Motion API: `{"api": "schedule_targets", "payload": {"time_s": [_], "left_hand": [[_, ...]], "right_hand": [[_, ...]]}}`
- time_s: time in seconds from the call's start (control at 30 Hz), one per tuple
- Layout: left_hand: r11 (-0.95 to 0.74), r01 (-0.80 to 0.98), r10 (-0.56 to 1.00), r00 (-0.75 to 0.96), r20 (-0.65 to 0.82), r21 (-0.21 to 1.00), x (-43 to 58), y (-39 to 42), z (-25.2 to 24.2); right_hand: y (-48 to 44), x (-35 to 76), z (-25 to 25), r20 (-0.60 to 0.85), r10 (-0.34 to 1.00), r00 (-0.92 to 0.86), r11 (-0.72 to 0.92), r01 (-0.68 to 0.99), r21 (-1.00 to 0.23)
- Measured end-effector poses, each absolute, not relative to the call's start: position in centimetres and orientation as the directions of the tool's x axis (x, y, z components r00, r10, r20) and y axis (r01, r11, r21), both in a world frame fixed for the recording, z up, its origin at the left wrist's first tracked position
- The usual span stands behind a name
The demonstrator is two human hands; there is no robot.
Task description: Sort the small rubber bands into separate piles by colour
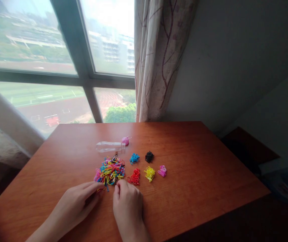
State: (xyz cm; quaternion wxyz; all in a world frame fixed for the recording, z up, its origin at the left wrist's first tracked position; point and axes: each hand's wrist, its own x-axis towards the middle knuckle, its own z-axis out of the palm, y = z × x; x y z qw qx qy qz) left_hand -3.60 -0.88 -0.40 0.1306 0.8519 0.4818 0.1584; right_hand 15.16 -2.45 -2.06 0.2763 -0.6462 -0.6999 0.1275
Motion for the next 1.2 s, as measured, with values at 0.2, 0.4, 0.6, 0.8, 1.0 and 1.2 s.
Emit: {"api": "schedule_targets", "payload": {"time_s": [0.2, 0.4, 0.6, 0.8, 1.0, 1.2], "left_hand": [[-0.506, 0.772, 0.859, 0.490, 0.147, 0.384, -3.5, -1.0, -0.7], [-0.519, 0.770, 0.853, 0.497, 0.161, 0.371, -3.5, -1.1, -0.9], [-0.517, 0.773, 0.853, 0.501, 0.148, 0.367, -3.3, -1.2, -0.8], [-0.522, 0.765, 0.851, 0.502, 0.158, 0.377, -3.2, -1.2, -0.6], [-0.537, 0.753, 0.842, 0.507, 0.186, 0.379, -3.1, -1.3, -0.4], [-0.532, 0.760, 0.846, 0.500, 0.187, 0.374, -3.0, -1.2, -0.2]], "right_hand": [[-2.6, 16.9, -1.6, 0.278, 0.960, 0.015, 0.173, 0.751, -0.637], [0.1, 22.1, -0.3, 0.304, 0.948, 0.089, 0.105, 0.818, -0.566], [4.0, 26.8, 0.6, 0.161, 0.981, 0.105, -0.043, 0.935, -0.352], [5.6, 27.0, 0.8, 0.134, 0.987, 0.089, -0.048, 0.958, -0.282], [5.8, 26.9, 0.8, 0.137, 0.987, 0.085, -0.047, 0.964, -0.260], [4.9, 26.7, 1.1, 0.179, 0.979, 0.094, -0.039, 0.956, -0.290]]}}
